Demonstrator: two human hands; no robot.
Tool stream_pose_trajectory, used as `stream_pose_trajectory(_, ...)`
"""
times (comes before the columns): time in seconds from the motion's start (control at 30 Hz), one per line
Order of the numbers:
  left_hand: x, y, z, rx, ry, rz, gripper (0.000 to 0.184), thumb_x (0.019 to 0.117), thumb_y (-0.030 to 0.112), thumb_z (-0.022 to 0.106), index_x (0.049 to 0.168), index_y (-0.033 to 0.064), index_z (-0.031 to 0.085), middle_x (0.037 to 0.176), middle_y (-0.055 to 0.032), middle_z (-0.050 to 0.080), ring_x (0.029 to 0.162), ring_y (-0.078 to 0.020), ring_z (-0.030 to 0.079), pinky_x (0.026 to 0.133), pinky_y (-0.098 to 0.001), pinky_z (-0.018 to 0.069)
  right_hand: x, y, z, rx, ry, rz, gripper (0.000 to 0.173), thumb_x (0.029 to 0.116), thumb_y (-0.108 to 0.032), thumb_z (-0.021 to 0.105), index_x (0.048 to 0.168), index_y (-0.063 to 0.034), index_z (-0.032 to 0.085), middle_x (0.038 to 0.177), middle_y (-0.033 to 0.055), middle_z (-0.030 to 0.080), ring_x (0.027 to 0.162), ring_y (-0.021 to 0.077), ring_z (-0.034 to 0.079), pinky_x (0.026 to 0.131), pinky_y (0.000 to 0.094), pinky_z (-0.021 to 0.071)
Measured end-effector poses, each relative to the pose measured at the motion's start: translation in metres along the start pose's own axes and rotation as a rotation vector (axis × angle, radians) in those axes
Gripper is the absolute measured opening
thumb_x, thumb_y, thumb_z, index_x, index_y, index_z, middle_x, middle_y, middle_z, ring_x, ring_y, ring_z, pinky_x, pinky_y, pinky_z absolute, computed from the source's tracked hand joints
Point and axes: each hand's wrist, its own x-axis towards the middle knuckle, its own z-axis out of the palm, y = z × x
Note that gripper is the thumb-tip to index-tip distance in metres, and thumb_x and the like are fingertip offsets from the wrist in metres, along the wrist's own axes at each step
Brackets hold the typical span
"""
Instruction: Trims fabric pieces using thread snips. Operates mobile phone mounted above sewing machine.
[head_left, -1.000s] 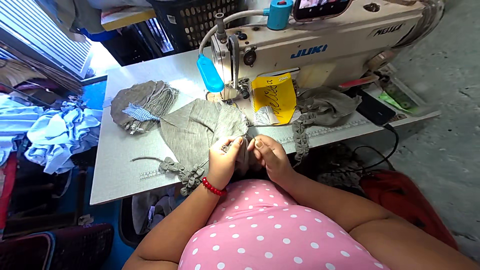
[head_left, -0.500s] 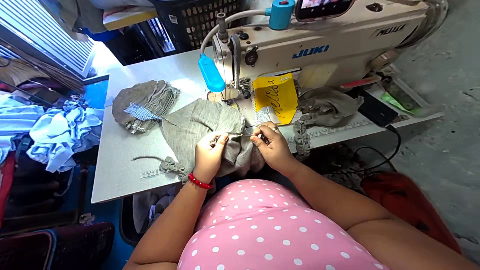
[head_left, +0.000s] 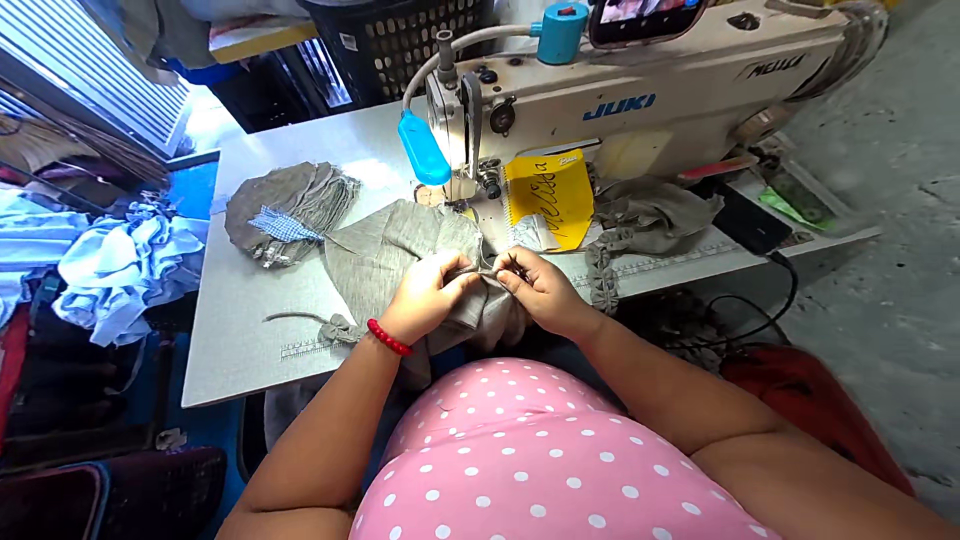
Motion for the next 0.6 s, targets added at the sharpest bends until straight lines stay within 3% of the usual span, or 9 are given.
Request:
stream_pose_trajectory(0.1,-0.002,-0.008,0.002,-0.106,-0.031,-0.008,0.007,0.0995,0.013,0.065,0.095,0.0095,0.069,0.083,0.0004,0.068,0.075,-0.0063,0.063,0.071,-0.0275,0.0536,0.005,0.006,-0.006,-0.147,0.004,-0.007,0.011,0.1035,-0.011,0.052,0.104,-0.0068,0.062,0.087,0.0030,0.062,0.074,0.0083,0.060,0.067,0.0284,0.0528)
stream_pose_trajectory(0.2,-0.006,-0.009,0.012,-0.249,0.002,-0.075,0.010,0.1016,0.011,0.062,0.095,0.0080,0.069,0.086,-0.0006,0.067,0.077,-0.0066,0.063,0.072,-0.0264,0.0530,0.009,0.011,-0.005,-0.338,0.054,0.061,0.013,0.1013,-0.019,0.060,0.107,-0.0071,0.063,0.090,0.0088,0.063,0.076,0.0199,0.062,0.065,0.0433,0.0531)
stream_pose_trajectory(0.27,-0.008,-0.007,0.018,-0.380,0.051,-0.098,0.013,0.1032,0.009,0.058,0.099,0.0053,0.069,0.092,-0.0016,0.067,0.080,-0.0062,0.063,0.074,-0.0247,0.0540,0.005,0.002,-0.007,-0.472,0.133,0.060,0.038,0.0989,-0.035,0.067,0.121,-0.0038,0.063,0.108,0.0169,0.065,0.090,0.0306,0.067,0.073,0.0539,0.0564)
stream_pose_trajectory(0.3,-0.009,-0.006,0.021,-0.422,0.077,-0.101,0.014,0.1035,0.009,0.056,0.100,0.0043,0.069,0.094,-0.0021,0.068,0.081,-0.0063,0.064,0.074,-0.0247,0.0543,0.002,-0.003,-0.009,-0.468,0.175,0.012,0.046,0.0996,-0.042,0.064,0.124,-0.0029,0.063,0.108,0.0163,0.066,0.088,0.0287,0.067,0.072,0.0506,0.0572)
stream_pose_trajectory(0.33,-0.011,-0.005,0.022,-0.449,0.100,-0.106,0.014,0.1032,0.008,0.057,0.100,0.0038,0.069,0.092,-0.0027,0.068,0.079,-0.0067,0.064,0.073,-0.0248,0.0546,-0.004,-0.010,-0.010,-0.369,0.191,-0.025,0.043,0.1035,-0.042,0.056,0.123,-0.0043,0.065,0.100,0.0109,0.066,0.081,0.0209,0.064,0.067,0.0408,0.0552)
stream_pose_trajectory(0.4,-0.013,-0.002,0.024,-0.460,0.121,-0.114,0.012,0.1023,0.008,0.059,0.100,0.0039,0.070,0.090,-0.0025,0.069,0.077,-0.0068,0.065,0.072,-0.0246,0.0556,-0.016,-0.028,-0.006,0.136,0.058,0.071,0.039,0.1100,-0.036,0.037,0.111,-0.0113,0.067,0.072,-0.0055,0.054,0.056,0.0025,0.046,0.051,0.0194,0.0407)
stream_pose_trajectory(0.5,-0.014,0.003,0.025,-0.453,0.143,-0.110,0.011,0.1010,0.008,0.061,0.097,0.0041,0.071,0.082,-0.0012,0.068,0.068,-0.0055,0.063,0.064,-0.0222,0.0537,-0.027,-0.041,0.006,0.640,-0.240,0.358,0.048,0.1109,-0.035,0.024,0.108,-0.0086,0.064,0.066,-0.0088,0.049,0.050,-0.0013,0.040,0.047,0.0148,0.0342)
stream_pose_trajectory(0.6,-0.015,0.009,0.025,-0.460,0.177,-0.110,0.011,0.1009,0.007,0.061,0.095,0.0046,0.070,0.078,-0.0004,0.066,0.064,-0.0050,0.060,0.060,-0.0207,0.0511,-0.028,-0.034,0.017,0.663,-0.198,0.502,0.046,0.1124,-0.031,0.023,0.113,-0.0073,0.062,0.069,-0.0069,0.050,0.050,-0.0005,0.040,0.046,0.0144,0.0345)
